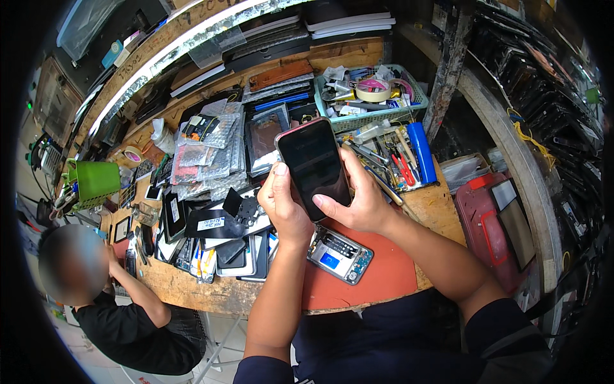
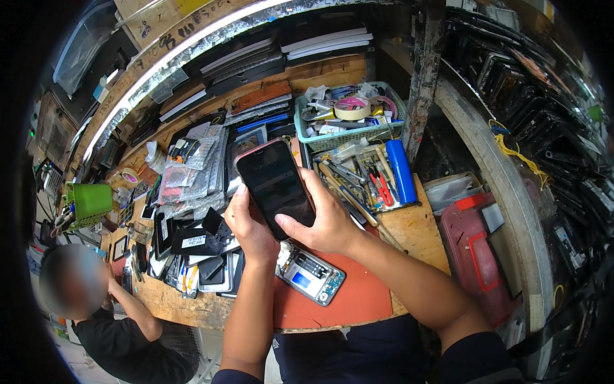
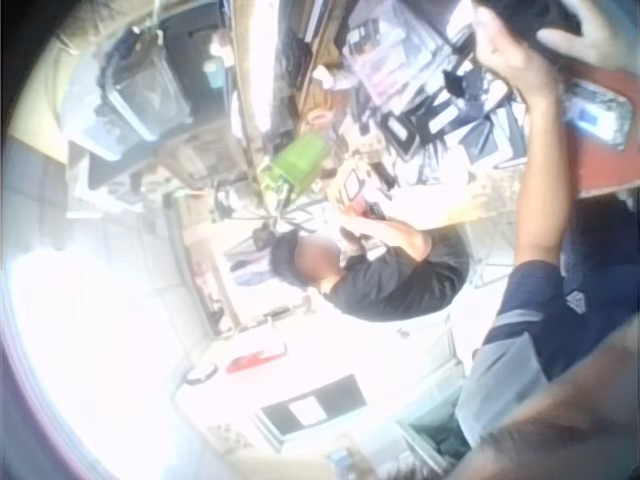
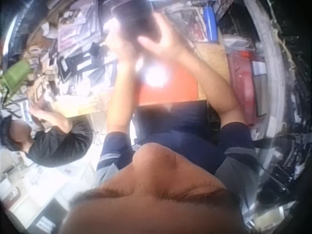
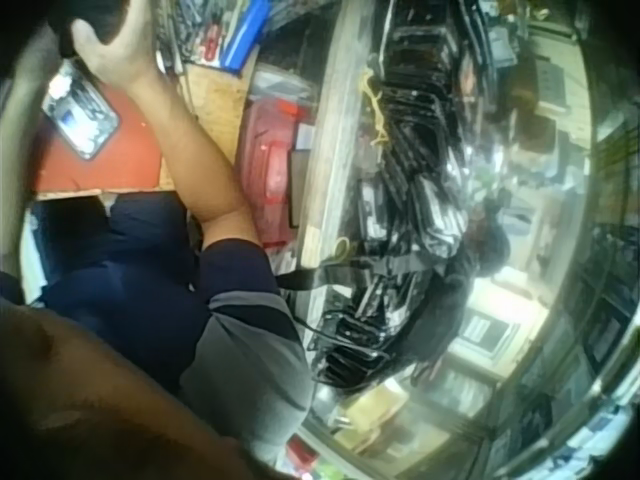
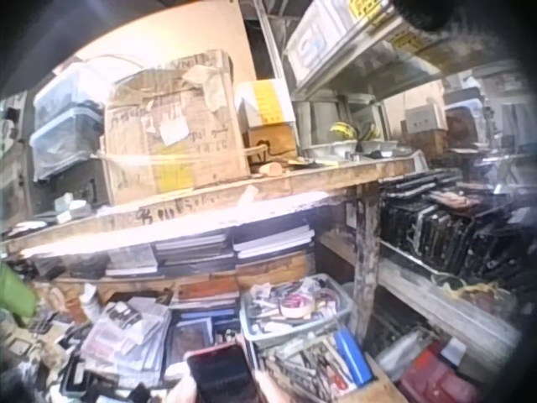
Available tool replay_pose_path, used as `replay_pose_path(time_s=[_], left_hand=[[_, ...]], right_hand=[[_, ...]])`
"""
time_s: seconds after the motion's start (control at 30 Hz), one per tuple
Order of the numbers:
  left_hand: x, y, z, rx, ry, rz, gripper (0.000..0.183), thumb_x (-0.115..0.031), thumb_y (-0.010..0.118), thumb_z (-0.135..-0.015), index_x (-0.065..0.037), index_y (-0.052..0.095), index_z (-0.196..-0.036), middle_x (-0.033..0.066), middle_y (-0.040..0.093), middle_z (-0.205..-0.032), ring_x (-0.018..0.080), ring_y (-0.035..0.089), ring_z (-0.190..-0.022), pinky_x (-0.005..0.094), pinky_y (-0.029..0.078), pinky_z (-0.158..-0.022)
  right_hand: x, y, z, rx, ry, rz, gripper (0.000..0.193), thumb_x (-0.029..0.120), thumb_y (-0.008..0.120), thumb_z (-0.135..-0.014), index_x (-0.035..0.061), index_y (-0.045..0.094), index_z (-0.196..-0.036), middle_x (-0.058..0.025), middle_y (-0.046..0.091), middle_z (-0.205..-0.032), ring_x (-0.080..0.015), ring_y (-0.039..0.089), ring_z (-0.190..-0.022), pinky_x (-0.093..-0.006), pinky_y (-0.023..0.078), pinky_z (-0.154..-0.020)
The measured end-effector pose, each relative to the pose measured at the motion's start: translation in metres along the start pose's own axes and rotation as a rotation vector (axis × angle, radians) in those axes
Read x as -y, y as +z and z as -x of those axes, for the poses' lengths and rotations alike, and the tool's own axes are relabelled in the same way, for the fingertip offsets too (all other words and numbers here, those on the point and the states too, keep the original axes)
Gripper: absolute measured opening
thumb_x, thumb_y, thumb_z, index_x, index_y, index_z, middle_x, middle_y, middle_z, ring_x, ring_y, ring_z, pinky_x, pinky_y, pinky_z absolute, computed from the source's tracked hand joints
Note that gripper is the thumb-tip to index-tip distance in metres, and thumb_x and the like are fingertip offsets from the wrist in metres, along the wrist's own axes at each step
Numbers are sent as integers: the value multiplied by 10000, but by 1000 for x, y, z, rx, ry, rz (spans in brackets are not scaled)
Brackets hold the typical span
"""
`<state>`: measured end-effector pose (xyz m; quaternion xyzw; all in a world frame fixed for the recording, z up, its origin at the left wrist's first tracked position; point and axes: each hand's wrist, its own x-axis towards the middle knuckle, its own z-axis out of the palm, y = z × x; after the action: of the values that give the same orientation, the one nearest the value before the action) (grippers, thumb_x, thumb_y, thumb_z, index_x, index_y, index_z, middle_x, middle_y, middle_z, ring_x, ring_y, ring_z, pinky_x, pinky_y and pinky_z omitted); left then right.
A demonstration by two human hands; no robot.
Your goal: The person holds a smartphone and repeatedly taps the screen to wake it, then swipes through the home screen and app drawer. The person rotates the phone to view the back and sides while continuing to tap the screen. Another person works at a separate station in the background.
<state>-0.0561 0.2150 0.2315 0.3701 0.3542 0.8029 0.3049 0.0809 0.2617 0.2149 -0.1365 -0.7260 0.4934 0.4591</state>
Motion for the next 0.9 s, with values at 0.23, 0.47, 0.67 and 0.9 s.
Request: replay_pose_path(time_s=[0.23, 0.47, 0.67, 0.9], left_hand=[[-4, 2, -3, -38, -65, 49, 345, -240, 486, -1064, 36, 681, -994, 82, 709, -977, 123, 642, -864, 265, 498, -800], [-3, 3, -2, -56, -52, 37, 339, -242, 498, -1061, 32, 688, -998, 77, 710, -975, 121, 641, -858, 266, 499, -796], [0, -2, -5, -26, -35, 40, 334, -227, 493, -1061, 40, 691, -1031, 81, 716, -1001, 125, 648, -883, 268, 501, -814], [4, -6, -8, -39, -44, 42, 334, -229, 492, -1061, 39, 691, -1041, 79, 717, -1009, 126, 648, -887, 274, 503, -825]], right_hand=[[-8, -13, 3, 49, 101, -198, 716, 105, 597, -938, -79, 273, -1550, -167, 559, -1369, -196, 576, -1226, -348, 464, -1057], [0, -4, 2, 37, -26, 51, 906, 135, 736, -848, -98, 220, -1556, -216, 507, -1423, -269, 528, -1304, -379, 418, -1109], [-2, -2, 2, 18, -42, 154, 935, 100, 752, -818, -112, 213, -1551, -226, 504, -1419, -280, 529, -1301, -389, 413, -1122], [-4, -22, 4, 99, 113, -77, 803, 75, 614, -873, -119, 241, -1557, -178, 650, -1209, -184, 632, -1100, -330, 490, -992]])
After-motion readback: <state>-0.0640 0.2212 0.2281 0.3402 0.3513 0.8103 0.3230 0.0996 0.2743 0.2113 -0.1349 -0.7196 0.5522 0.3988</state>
